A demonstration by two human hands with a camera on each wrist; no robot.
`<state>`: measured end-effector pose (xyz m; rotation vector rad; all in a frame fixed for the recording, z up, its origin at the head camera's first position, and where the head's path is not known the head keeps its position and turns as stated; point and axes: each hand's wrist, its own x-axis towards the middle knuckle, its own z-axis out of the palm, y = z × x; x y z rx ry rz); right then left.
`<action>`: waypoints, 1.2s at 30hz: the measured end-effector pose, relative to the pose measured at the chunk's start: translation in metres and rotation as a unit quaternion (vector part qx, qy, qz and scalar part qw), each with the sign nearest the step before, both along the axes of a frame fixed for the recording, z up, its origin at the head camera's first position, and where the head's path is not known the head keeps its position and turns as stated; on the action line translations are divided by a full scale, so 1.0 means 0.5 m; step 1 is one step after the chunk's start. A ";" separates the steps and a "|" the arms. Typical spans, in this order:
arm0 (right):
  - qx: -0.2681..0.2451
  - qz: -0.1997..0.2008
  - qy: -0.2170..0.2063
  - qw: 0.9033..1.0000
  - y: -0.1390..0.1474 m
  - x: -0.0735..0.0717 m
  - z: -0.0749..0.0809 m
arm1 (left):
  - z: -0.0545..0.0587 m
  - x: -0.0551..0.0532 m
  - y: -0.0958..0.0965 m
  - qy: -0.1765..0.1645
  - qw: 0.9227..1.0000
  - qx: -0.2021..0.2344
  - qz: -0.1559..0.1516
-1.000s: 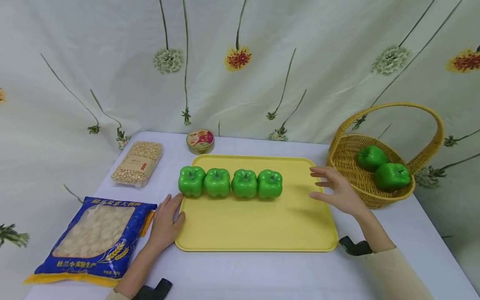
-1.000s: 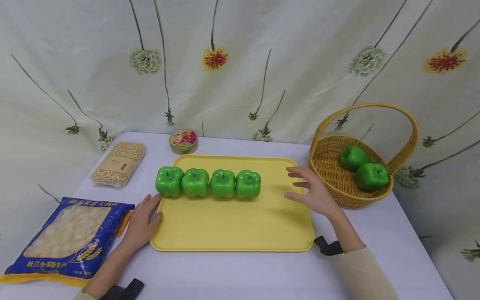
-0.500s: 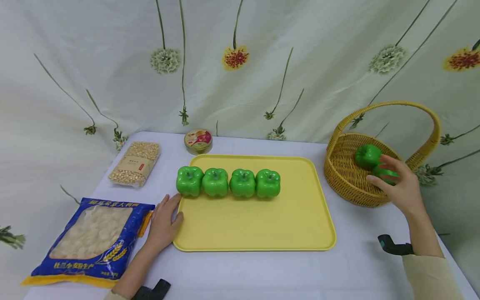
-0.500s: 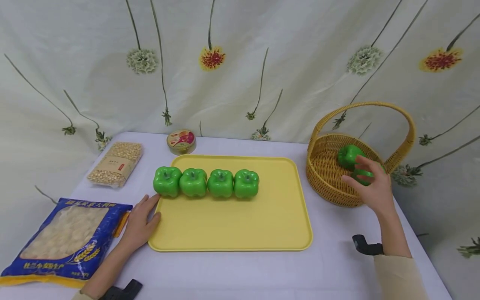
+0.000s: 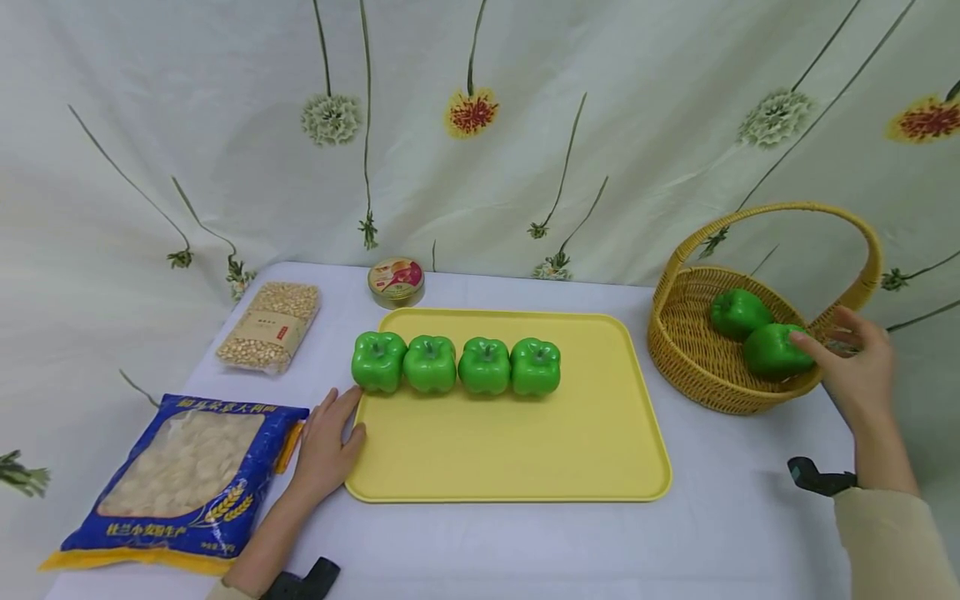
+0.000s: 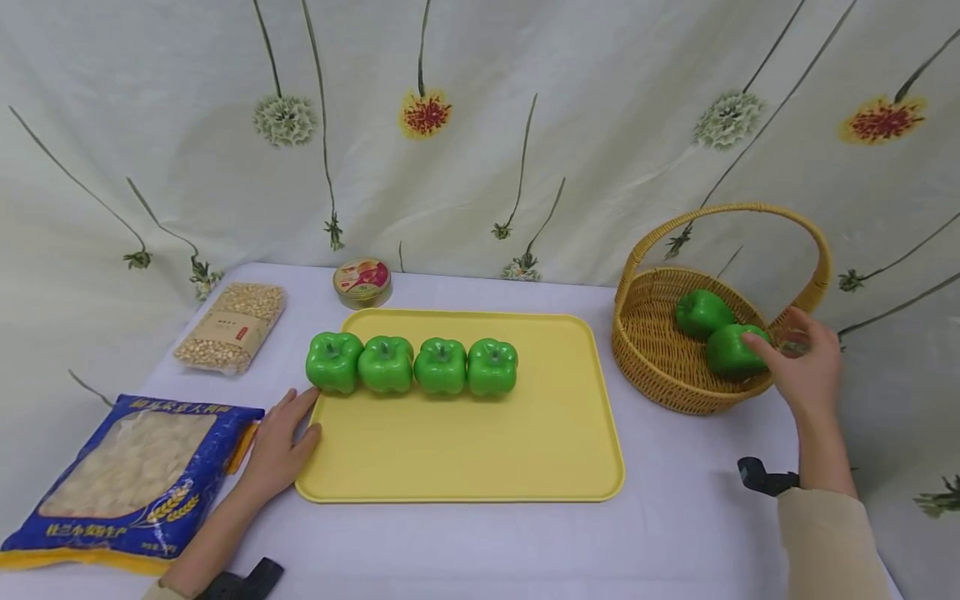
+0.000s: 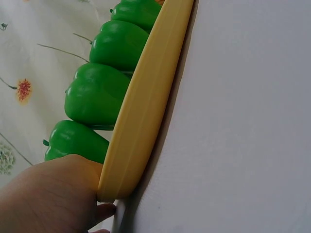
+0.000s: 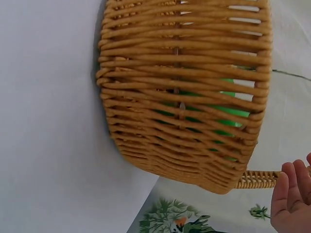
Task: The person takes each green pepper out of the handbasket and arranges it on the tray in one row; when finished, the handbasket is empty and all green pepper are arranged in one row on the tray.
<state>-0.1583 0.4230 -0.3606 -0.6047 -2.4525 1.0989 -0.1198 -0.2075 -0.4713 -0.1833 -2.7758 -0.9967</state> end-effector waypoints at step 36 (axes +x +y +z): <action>0.025 -0.029 -0.065 0.997 0.022 -0.041 -0.087 | -0.006 -0.005 -0.002 -0.014 1.000 0.002 -0.001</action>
